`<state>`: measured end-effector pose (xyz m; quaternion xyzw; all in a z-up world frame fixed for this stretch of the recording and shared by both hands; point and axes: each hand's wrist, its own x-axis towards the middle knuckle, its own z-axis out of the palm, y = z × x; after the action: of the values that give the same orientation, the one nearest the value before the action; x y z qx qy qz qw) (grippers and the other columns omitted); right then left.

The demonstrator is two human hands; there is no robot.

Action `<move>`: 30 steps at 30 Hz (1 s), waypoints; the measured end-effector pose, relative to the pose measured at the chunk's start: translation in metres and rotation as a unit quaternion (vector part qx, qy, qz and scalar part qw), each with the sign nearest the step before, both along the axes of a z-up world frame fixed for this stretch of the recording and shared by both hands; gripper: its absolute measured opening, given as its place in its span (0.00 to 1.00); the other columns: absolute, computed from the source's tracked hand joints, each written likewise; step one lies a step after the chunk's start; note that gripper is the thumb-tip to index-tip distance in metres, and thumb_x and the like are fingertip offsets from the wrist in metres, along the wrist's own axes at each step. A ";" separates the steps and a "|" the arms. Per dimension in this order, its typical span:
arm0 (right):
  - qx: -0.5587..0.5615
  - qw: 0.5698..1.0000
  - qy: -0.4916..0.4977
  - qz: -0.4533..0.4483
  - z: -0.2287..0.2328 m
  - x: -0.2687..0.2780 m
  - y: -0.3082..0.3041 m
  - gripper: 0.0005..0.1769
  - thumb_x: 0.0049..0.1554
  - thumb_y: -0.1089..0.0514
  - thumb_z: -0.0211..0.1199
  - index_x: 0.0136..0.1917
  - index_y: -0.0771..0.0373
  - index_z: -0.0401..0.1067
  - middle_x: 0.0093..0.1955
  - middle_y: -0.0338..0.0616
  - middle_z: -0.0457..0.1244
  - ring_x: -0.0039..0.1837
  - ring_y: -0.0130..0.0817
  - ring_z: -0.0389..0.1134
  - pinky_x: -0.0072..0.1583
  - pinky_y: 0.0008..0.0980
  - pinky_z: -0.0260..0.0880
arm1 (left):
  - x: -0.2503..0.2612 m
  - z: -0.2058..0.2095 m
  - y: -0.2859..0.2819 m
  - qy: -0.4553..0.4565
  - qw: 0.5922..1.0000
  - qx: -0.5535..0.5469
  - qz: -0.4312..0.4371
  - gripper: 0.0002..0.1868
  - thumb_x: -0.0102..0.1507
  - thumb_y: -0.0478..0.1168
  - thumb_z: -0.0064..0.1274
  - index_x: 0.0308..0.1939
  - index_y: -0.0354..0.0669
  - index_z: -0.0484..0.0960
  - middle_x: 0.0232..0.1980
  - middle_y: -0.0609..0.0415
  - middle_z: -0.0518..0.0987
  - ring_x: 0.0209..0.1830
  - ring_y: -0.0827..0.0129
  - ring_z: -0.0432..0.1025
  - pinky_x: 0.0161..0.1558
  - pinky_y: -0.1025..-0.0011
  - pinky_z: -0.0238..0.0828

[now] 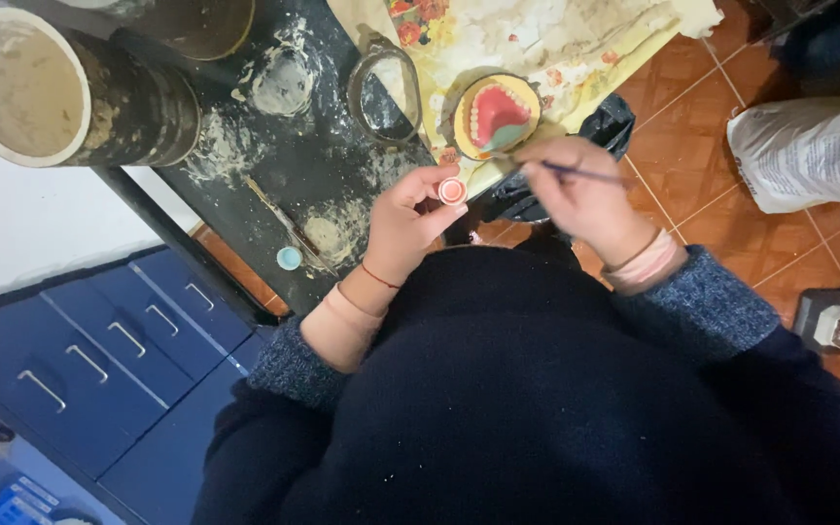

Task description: The person uses a small tool to scrape and smooth the surface of a dental model held in their left hand. They then pick up a small container and a brush, dip the brush into the container, and apply a substance to a small cylindrical object. Finally, they use the brush to apply a substance to a larger, curved object.

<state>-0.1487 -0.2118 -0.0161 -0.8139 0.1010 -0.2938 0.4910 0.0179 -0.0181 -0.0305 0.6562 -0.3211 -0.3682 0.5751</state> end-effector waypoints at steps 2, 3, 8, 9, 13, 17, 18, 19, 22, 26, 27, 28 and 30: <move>-0.020 0.999 0.004 -0.050 -0.012 -0.013 -0.009 0.03 0.67 0.65 0.60 0.50 0.67 0.73 0.43 0.47 0.67 0.44 0.36 0.68 0.48 0.32 0.69 | 0.001 0.002 -0.001 0.012 1.000 -0.008 -0.002 0.21 0.61 0.29 0.63 0.58 0.37 0.80 0.45 0.62 0.82 0.43 0.83 0.74 0.48 0.82 0.73; -0.040 0.994 0.008 -0.098 -0.018 -0.019 -0.014 0.04 0.68 0.66 0.59 0.51 0.67 0.73 0.45 0.47 0.67 0.44 0.36 0.69 0.49 0.31 0.69 | 0.001 0.002 -0.002 0.025 1.000 -0.015 -0.002 0.21 0.61 0.29 0.63 0.58 0.38 0.79 0.46 0.62 0.82 0.44 0.83 0.75 0.48 0.82 0.74; 0.051 0.998 0.001 -0.045 0.006 -0.006 -0.005 0.05 0.66 0.64 0.59 0.52 0.68 0.73 0.45 0.48 0.69 0.42 0.38 0.69 0.47 0.32 0.70 | 0.000 0.003 -0.003 -0.002 1.000 0.010 -0.009 0.20 0.61 0.30 0.63 0.57 0.37 0.80 0.44 0.63 0.83 0.40 0.84 0.73 0.44 0.83 0.71; 0.096 0.994 0.032 -0.032 0.013 -0.002 -0.001 0.06 0.66 0.64 0.59 0.54 0.68 0.74 0.45 0.48 0.69 0.40 0.39 0.67 0.45 0.33 0.69 | -0.002 0.004 -0.003 -0.013 1.000 0.014 -0.006 0.20 0.61 0.30 0.64 0.57 0.37 0.81 0.43 0.63 0.83 0.40 0.84 0.73 0.44 0.83 0.71; -0.066 0.991 0.020 -0.116 0.014 -0.005 -0.007 0.05 0.65 0.65 0.61 0.53 0.66 0.76 0.40 0.50 0.67 0.43 0.42 0.70 0.49 0.37 0.70 | -0.001 0.009 -0.005 -0.056 0.998 0.017 -0.006 0.21 0.60 0.30 0.65 0.56 0.38 0.81 0.41 0.63 0.82 0.37 0.84 0.72 0.41 0.83 0.70; -0.127 0.989 0.008 -0.080 0.020 -0.003 -0.003 0.04 0.64 0.63 0.63 0.52 0.65 0.75 0.44 0.51 0.68 0.44 0.45 0.70 0.49 0.37 0.70 | -0.004 0.008 -0.004 -0.014 1.000 0.014 -0.011 0.20 0.61 0.30 0.64 0.57 0.38 0.81 0.42 0.63 0.82 0.39 0.84 0.72 0.43 0.83 0.70; -0.097 0.992 0.026 -0.073 0.023 -0.001 -0.003 0.06 0.64 0.64 0.62 0.53 0.66 0.77 0.41 0.50 0.68 0.41 0.43 0.69 0.47 0.37 0.70 | -0.004 0.010 -0.004 -0.010 1.000 0.015 -0.008 0.20 0.61 0.30 0.64 0.57 0.38 0.81 0.43 0.63 0.83 0.39 0.84 0.73 0.43 0.83 0.71; -0.098 0.992 0.026 -0.074 0.025 -0.005 -0.003 0.06 0.64 0.64 0.62 0.53 0.66 0.77 0.41 0.50 0.68 0.41 0.43 0.69 0.47 0.37 0.70 | -0.004 0.011 -0.004 -0.010 1.000 0.015 -0.009 0.20 0.61 0.30 0.64 0.57 0.38 0.81 0.43 0.63 0.83 0.39 0.84 0.73 0.43 0.83 0.71; -0.117 0.986 0.006 -0.116 0.028 -0.009 -0.005 0.04 0.64 0.65 0.61 0.51 0.66 0.76 0.39 0.48 0.65 0.41 0.45 0.69 0.48 0.39 0.69 | -0.003 0.011 -0.004 -0.079 0.996 0.033 -0.015 0.21 0.59 0.30 0.65 0.56 0.37 0.82 0.42 0.62 0.82 0.38 0.83 0.72 0.42 0.82 0.71; -0.115 0.991 -0.018 -0.071 0.022 -0.008 -0.005 0.04 0.65 0.64 0.63 0.52 0.67 0.75 0.46 0.50 0.69 0.46 0.45 0.71 0.50 0.36 0.72 | -0.004 0.008 -0.004 0.005 1.000 0.007 -0.017 0.20 0.61 0.29 0.62 0.57 0.38 0.80 0.45 0.62 0.83 0.42 0.83 0.74 0.46 0.82 0.71; -0.079 0.992 -0.007 -0.098 0.019 -0.008 -0.006 0.05 0.65 0.64 0.62 0.53 0.68 0.76 0.47 0.51 0.69 0.45 0.43 0.71 0.50 0.35 0.72 | -0.005 0.010 -0.005 -0.010 1.000 0.016 -0.017 0.20 0.61 0.29 0.63 0.57 0.38 0.81 0.44 0.62 0.83 0.41 0.83 0.74 0.45 0.82 0.71; -0.080 0.992 -0.009 -0.098 0.018 -0.010 -0.009 0.05 0.65 0.64 0.62 0.53 0.68 0.76 0.47 0.51 0.69 0.45 0.43 0.71 0.50 0.35 0.72 | -0.004 0.008 -0.005 -0.012 1.000 0.015 -0.017 0.20 0.61 0.29 0.63 0.57 0.38 0.81 0.44 0.62 0.83 0.41 0.83 0.74 0.45 0.82 0.71; -0.073 0.990 0.022 -0.114 0.016 -0.018 -0.009 0.04 0.64 0.65 0.62 0.46 0.67 0.74 0.39 0.49 0.66 0.43 0.42 0.69 0.49 0.36 0.69 | -0.005 0.004 -0.003 -0.021 0.999 0.034 -0.013 0.21 0.60 0.29 0.65 0.57 0.38 0.81 0.44 0.62 0.82 0.40 0.83 0.72 0.44 0.82 0.70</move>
<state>-0.1667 -0.2209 -0.0004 -0.8370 0.1824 -0.3366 0.3909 0.0125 -0.0212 -0.0263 0.6790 -0.3290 -0.3720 0.5407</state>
